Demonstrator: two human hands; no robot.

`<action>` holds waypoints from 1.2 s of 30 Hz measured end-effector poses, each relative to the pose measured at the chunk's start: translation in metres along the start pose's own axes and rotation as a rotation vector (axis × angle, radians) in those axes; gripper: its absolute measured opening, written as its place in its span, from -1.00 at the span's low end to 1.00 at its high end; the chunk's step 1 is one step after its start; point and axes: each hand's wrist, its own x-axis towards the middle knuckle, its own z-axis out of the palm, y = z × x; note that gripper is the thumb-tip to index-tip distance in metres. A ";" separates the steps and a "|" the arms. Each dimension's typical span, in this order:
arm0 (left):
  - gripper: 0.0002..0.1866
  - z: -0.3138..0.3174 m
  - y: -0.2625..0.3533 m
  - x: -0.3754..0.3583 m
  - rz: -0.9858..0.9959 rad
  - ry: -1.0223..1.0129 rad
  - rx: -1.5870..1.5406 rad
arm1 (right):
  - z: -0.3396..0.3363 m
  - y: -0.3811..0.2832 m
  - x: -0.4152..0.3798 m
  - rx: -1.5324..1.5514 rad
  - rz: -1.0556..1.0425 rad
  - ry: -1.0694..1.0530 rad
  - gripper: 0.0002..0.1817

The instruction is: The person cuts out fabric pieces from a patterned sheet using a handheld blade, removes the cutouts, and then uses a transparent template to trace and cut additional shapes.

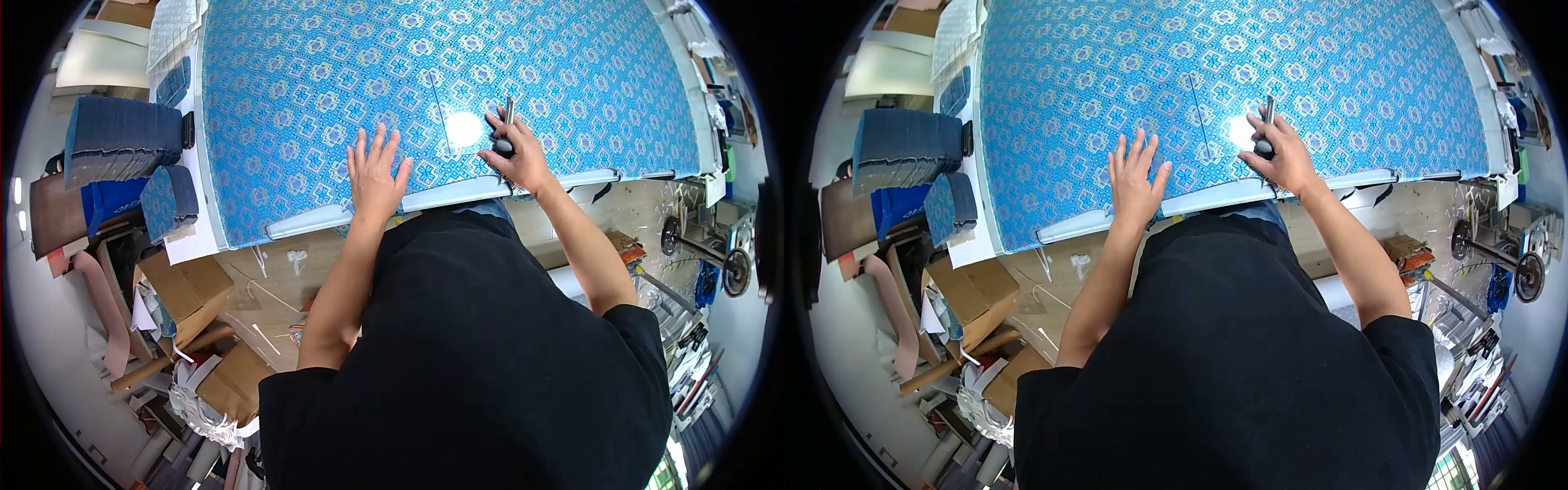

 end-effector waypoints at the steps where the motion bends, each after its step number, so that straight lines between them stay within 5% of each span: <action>1: -0.41 0.000 0.000 0.000 -0.002 0.001 0.001 | -0.001 0.000 0.000 -0.008 -0.003 -0.005 -0.54; 21: -0.42 0.000 0.001 0.000 -0.001 -0.001 0.005 | -0.002 -0.003 0.000 -0.004 0.018 0.003 -0.52; 24: -0.42 -0.002 0.001 0.000 -0.012 -0.015 -0.006 | 0.001 -0.003 -0.003 0.065 -0.056 0.136 -0.57; 27: -0.44 -0.007 0.004 0.004 -0.008 -0.013 -0.015 | 0.002 0.002 -0.010 0.356 0.251 0.308 -0.75; 29: -0.46 -0.013 0.005 0.012 -0.004 -0.007 -0.014 | -0.013 0.008 -0.023 0.312 0.593 0.201 -0.79; 32: -0.58 -0.020 0.016 0.038 -0.023 0.018 0.010 | -0.038 -0.021 -0.027 0.175 0.320 0.336 -0.77; 36: -0.58 -0.010 0.042 0.085 0.060 -0.031 -0.029 | -0.047 -0.015 -0.032 0.273 0.454 0.238 -0.69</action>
